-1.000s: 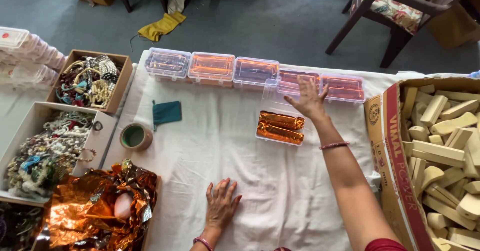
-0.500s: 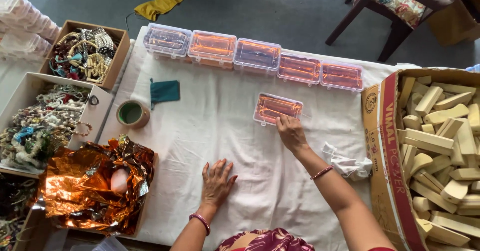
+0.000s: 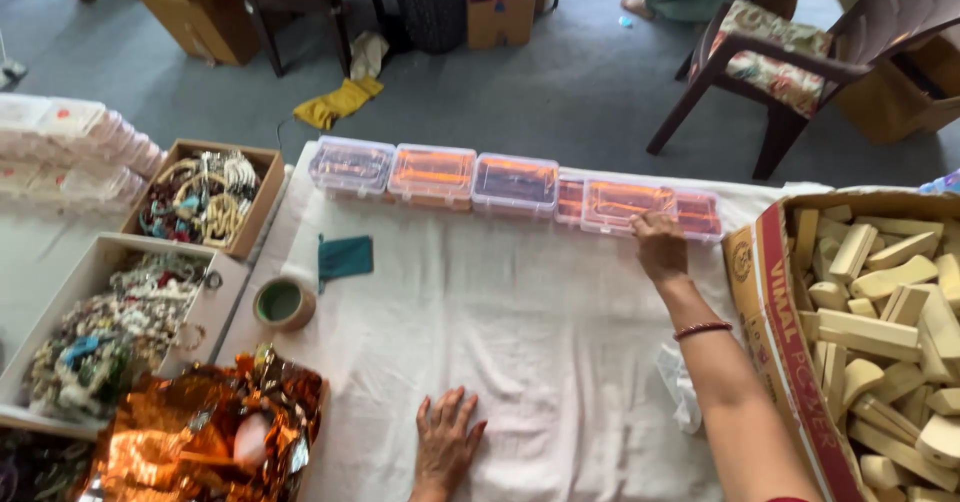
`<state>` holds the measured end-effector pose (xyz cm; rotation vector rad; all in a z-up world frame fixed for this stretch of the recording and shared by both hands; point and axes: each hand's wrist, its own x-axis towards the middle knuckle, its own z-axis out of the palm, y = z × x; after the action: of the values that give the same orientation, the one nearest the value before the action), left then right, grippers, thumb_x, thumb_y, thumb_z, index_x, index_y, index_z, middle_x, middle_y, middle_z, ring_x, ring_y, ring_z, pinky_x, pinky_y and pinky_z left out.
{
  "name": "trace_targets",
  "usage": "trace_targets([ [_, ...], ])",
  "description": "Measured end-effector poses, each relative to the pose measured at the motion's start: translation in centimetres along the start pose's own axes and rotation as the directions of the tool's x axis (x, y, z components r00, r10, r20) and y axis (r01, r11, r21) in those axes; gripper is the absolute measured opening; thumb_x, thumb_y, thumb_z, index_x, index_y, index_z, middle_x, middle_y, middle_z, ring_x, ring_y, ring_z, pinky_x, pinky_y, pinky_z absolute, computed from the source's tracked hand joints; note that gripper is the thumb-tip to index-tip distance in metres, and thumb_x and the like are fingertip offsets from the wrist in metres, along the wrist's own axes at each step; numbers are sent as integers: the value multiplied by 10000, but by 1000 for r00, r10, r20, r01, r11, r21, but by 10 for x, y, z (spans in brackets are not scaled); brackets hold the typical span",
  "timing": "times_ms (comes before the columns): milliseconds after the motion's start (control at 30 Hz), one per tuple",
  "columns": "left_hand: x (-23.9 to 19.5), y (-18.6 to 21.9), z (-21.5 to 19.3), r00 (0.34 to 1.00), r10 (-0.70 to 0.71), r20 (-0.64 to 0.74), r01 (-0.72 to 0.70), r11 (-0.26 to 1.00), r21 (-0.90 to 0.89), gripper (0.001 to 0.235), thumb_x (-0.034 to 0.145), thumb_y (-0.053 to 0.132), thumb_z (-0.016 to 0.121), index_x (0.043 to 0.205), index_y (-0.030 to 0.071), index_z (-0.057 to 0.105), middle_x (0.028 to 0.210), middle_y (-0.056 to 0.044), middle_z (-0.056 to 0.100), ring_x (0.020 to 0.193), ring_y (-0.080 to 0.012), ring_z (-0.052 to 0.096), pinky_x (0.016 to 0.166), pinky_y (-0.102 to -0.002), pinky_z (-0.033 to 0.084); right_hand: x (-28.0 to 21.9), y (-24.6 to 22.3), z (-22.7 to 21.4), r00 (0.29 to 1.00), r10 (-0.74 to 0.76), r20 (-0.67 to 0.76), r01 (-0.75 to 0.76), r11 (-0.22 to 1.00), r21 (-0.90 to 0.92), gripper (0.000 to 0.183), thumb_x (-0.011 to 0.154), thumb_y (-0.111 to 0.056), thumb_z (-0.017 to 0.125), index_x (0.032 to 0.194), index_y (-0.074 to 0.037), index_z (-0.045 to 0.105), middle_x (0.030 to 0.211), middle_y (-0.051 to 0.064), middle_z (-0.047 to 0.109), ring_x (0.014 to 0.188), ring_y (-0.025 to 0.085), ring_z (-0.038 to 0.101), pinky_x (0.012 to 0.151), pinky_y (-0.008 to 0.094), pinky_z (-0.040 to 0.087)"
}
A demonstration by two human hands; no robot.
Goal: The person wraps a wooden block in foil and places it in a container. Then, the person picks up wooden blocks from a box and wipes them with a white cloth.
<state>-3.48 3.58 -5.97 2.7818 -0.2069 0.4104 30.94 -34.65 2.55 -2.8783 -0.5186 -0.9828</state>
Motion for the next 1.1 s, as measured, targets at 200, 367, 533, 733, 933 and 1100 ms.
trace_targets([
  [200, -12, -30, 52, 989, 74, -132, -74, 997, 4, 495, 916, 483, 636, 1301, 172, 622, 1391, -75, 526, 1319, -224, 464, 1116, -597, 231, 17, -4, 46, 996, 15, 93, -22, 997, 77, 184, 861, -120, 672, 1032, -123, 738, 1067, 59, 698, 1062, 277, 676, 888, 423, 571],
  [367, -13, -36, 64, 985, 88, -148, -85, 996, 21, 505, 902, 491, 638, 1303, 185, 631, 1381, -69, 530, 1309, -214, 465, 1107, -592, 237, 14, -11, 69, 998, -10, 66, 1, 992, 128, 254, 900, -88, 629, 1124, -150, 731, 1146, 48, 698, 1125, 260, 663, 916, 413, 566],
  [533, -8, -29, 47, 985, 80, -154, -82, 997, -6, 489, 893, 475, 652, 1290, 191, 623, 1376, -59, 539, 1312, -212, 465, 1107, -582, 248, 5, -37, 68, 984, 73, 165, -94, 988, 126, 310, 954, -94, 615, 1245, -158, 701, 1296, 52, 677, 1256, 263, 614, 1044, 403, 510],
  [733, 3, -7, 9, 999, 38, 4, -38, 998, 49, 490, 898, 429, 628, 1325, 189, 600, 1386, -45, 547, 1313, -214, 472, 1140, -548, 275, -56, -112, -16, 953, 36, 300, -117, 960, 255, 888, 784, -392, 814, 1522, -117, 404, 1650, 200, 235, 1534, 369, 208, 1199, 583, 181],
  [933, 1, -3, -2, 997, 25, 66, -33, 993, 114, 490, 926, 447, 599, 1353, 207, 590, 1434, -24, 538, 1357, -199, 471, 1195, -511, 274, -100, -52, -83, 953, -211, 217, 209, 977, 35, 720, 844, -329, 743, 1492, -151, 486, 1673, 153, 252, 1554, 311, 222, 1193, 686, 132],
  [1100, -1, 0, -2, 998, 2, 64, -13, 983, 181, 516, 987, 490, 519, 1427, 224, 562, 1468, -14, 526, 1383, -184, 453, 1242, -468, 248, -89, 42, -241, 873, 467, 143, -426, 871, -244, 514, 976, -296, 606, 1466, -179, 506, 1566, 147, 443, 1445, 319, 406, 1204, 632, 288],
])
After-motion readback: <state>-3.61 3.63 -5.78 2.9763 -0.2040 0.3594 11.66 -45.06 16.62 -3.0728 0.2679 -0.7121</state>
